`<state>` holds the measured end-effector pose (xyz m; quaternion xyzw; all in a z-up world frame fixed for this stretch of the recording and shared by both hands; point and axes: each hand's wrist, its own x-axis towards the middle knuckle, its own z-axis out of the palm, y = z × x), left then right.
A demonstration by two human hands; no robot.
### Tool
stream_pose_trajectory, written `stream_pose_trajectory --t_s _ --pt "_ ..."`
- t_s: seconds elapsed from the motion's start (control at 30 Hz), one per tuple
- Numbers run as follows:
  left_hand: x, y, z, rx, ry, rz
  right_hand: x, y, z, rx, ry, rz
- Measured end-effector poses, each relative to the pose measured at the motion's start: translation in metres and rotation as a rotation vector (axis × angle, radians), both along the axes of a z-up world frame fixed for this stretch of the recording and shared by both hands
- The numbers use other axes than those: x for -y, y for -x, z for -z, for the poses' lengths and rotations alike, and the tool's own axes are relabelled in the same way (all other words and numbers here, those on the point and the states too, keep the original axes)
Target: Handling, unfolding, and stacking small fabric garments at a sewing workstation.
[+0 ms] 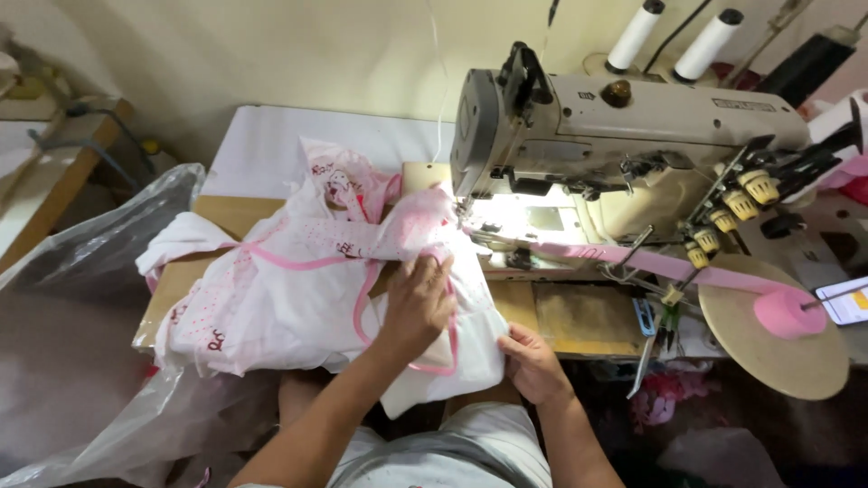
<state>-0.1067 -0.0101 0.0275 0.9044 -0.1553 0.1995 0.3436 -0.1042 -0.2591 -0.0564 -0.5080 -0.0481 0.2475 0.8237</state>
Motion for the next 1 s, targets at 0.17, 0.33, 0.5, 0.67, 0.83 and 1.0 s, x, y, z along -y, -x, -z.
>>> stream_pose_trajectory --t_s 0.17,0.33,0.5,0.67,0.83,1.0 --pt "-0.010 -0.030 -0.034 -0.025 -0.212 -0.213 -0.015 -0.003 0.010 0.080 0.043 0.038" --pt "-0.033 -0.144 0.017 -0.044 -0.396 -0.301 -0.034 -0.017 0.012 0.070 0.081 0.092" --pt "-0.043 -0.163 0.015 -0.215 -0.328 -0.294 -0.063 -0.022 -0.002 0.106 0.113 0.161" --pt "-0.011 -0.006 -0.040 0.787 -0.226 -0.268 -0.057 -0.048 0.025 0.458 0.284 0.165" --pt "-0.034 0.026 0.136 0.447 -0.156 -0.164 -0.059 -0.035 -0.004 0.485 0.150 0.269" --pt "-0.069 0.017 0.078 0.297 -0.046 -0.050 -0.063 -0.045 0.005 0.543 0.178 0.352"
